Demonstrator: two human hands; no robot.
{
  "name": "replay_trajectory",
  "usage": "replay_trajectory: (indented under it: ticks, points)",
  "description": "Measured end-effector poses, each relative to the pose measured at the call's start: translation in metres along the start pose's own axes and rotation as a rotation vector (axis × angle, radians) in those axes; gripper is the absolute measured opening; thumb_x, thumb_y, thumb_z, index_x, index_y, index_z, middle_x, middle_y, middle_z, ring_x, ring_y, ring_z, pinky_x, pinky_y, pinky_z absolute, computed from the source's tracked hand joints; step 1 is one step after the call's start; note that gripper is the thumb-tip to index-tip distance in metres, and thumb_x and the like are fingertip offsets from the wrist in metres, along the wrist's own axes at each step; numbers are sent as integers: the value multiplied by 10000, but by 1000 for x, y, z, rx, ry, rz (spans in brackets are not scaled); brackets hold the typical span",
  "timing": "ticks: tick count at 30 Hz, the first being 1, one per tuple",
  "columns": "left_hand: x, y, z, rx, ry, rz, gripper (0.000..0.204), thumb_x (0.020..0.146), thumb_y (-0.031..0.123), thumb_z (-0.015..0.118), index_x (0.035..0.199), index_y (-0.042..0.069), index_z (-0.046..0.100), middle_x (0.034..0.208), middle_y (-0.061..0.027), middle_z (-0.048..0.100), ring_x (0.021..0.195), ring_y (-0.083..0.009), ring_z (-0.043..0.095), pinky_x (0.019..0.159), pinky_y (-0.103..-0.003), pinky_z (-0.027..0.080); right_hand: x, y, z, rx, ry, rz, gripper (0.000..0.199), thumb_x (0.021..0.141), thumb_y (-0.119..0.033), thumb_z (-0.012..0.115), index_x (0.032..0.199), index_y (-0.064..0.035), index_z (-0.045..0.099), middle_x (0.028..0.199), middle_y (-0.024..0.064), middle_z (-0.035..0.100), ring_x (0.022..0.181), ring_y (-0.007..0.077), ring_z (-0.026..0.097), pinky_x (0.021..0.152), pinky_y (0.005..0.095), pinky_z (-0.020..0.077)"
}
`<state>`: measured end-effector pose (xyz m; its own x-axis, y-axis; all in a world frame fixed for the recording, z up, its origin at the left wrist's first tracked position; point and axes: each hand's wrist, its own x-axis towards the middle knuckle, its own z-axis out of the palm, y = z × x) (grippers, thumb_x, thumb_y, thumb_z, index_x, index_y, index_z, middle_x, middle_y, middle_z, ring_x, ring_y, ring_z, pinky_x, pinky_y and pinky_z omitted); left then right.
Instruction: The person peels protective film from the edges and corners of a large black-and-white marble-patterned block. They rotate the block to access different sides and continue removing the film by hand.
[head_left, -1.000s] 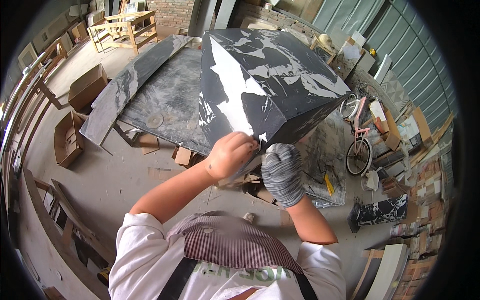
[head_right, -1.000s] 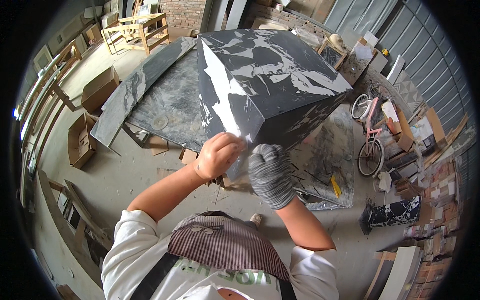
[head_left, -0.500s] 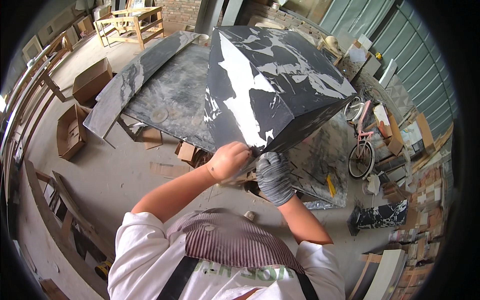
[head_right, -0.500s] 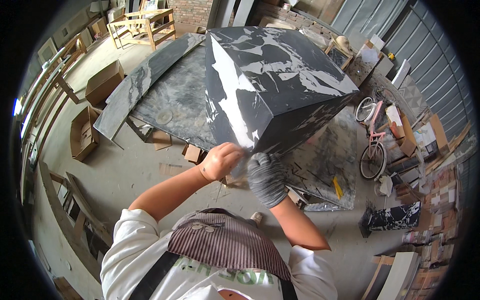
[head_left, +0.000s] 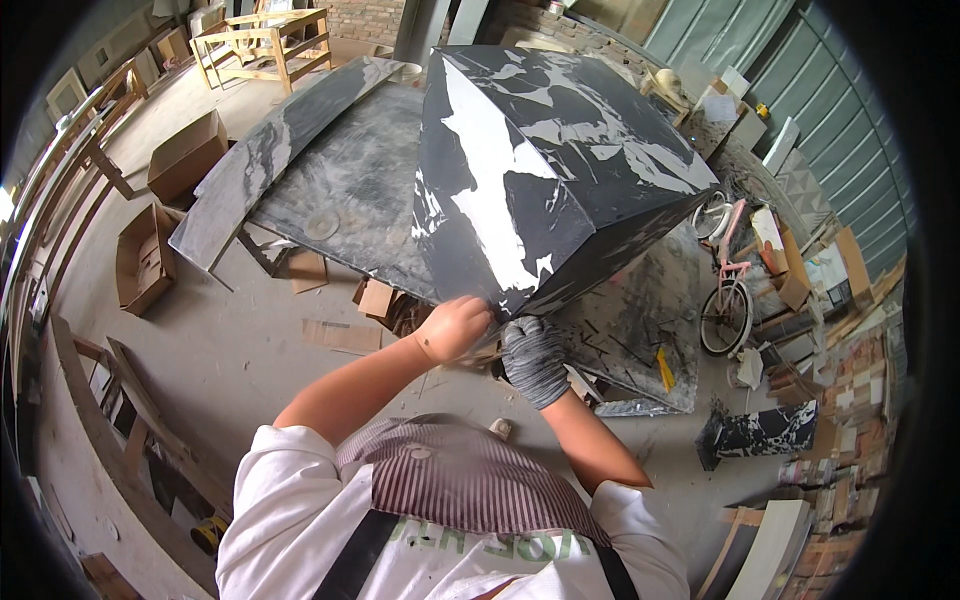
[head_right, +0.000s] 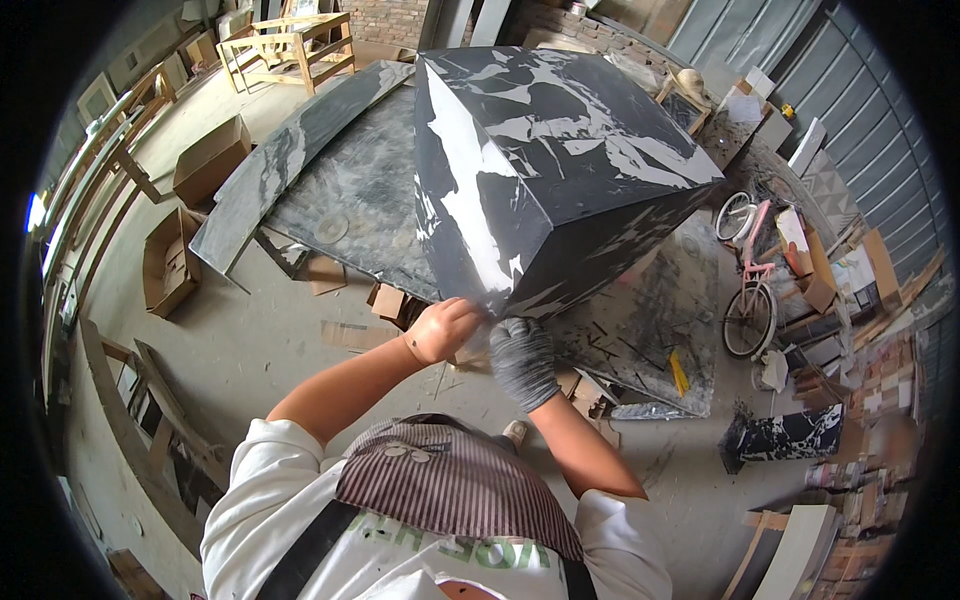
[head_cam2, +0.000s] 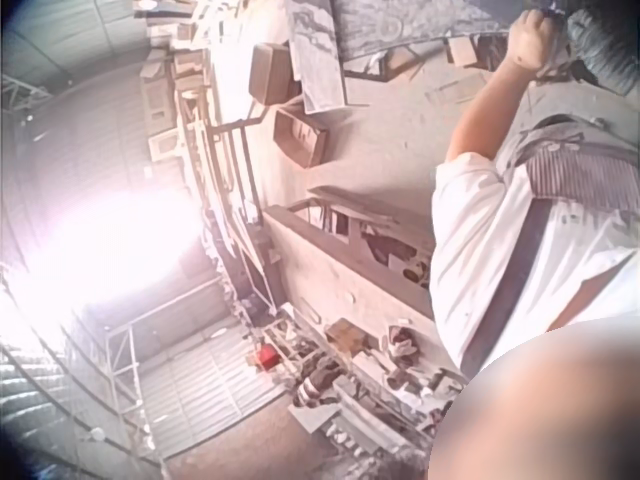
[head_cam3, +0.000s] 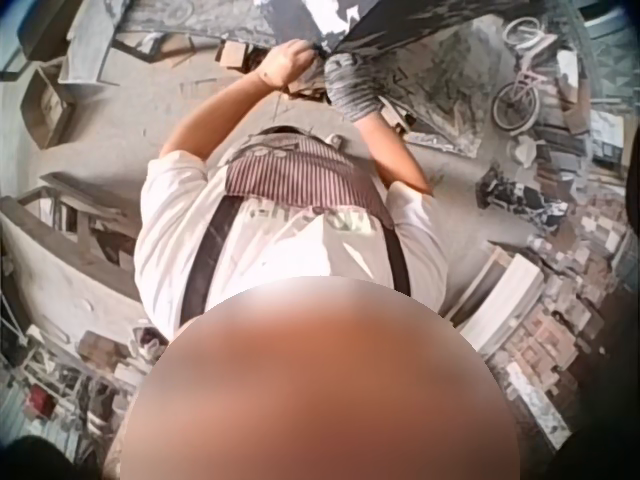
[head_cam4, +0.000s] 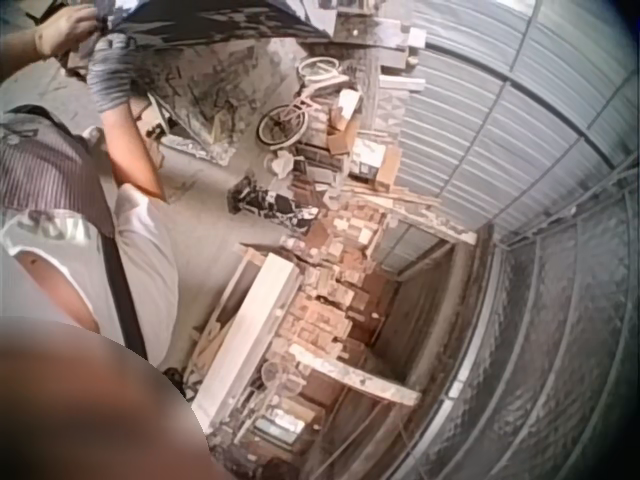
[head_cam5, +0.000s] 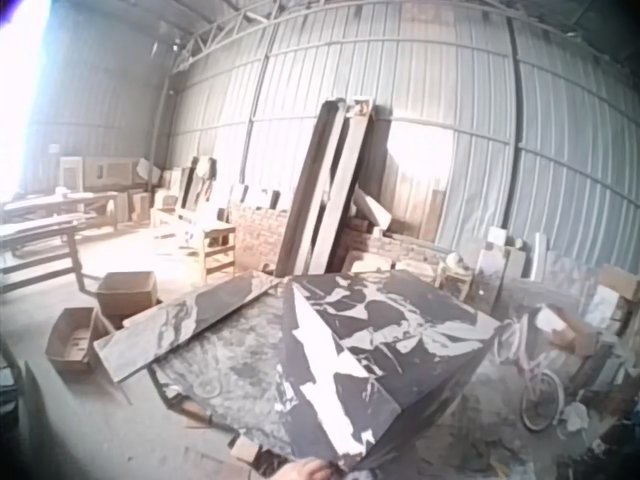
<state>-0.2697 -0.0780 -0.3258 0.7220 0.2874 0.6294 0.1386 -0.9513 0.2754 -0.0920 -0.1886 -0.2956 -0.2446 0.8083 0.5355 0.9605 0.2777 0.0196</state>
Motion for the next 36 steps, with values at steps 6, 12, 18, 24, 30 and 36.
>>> replay_trajectory:
  ticks: [6, 12, 18, 24, 30, 36]
  points:
    - [13, 6, -17, -27, 48, 32, 216, 762, 50, 631, 972, 9, 655, 1001, -122, 626, 862, -303, 643, 736, -385, 560, 14, -5, -24, 3, 91, -7, 81, 732, -108, 608, 800, -65, 603, 879, 123, 594, 817, 334, 588, 711, 476, 486]
    - [-6, 0, 6, 7, -30, -8, 162, 765, 65, 625, 922, 27, 635, 975, -116, 612, 854, -302, 637, 735, -393, 553, -11, -2, 12, 30, 47, 23, 72, 739, -106, 617, 801, -71, 612, 871, 114, 610, 801, 329, 594, 691, 481, 483]
    - [-14, 4, 23, -145, 136, -296, 144, 784, 85, 644, 912, 20, 657, 939, -119, 621, 888, -320, 642, 750, -387, 548, -15, -7, 28, 83, 40, 96, 43, 761, -81, 636, 784, -72, 601, 829, 127, 595, 767, 351, 590, 661, 488, 474]
    - [-6, 24, 17, -1114, 172, -1398, 220, 929, 118, 686, 1042, -71, 684, 866, -140, 699, 708, -207, 688, 637, -313, 570, -13, -9, 15, 101, 67, 59, 56, 776, -79, 659, 819, -65, 626, 852, 127, 611, 782, 353, 603, 683, 482, 490]
    - [2, 22, 31, -1473, 336, -1563, 155, 924, 73, 683, 988, -67, 672, 878, -133, 693, 720, -229, 690, 643, -327, 593, -18, -11, 12, 183, 84, 160, 137, 842, -181, 709, 869, -58, 654, 878, 122, 653, 805, 323, 624, 696, 464, 499]
    - [8, 22, 27, -1490, 339, -1628, 113, 920, 58, 668, 976, -39, 682, 885, -125, 701, 742, -231, 690, 658, -336, 602, -37, 2, 27, 1542, -389, 1494, 237, 994, -366, 631, 978, -133, 668, 699, -18, 575, 630, 117, 560, 504, 277, 443]
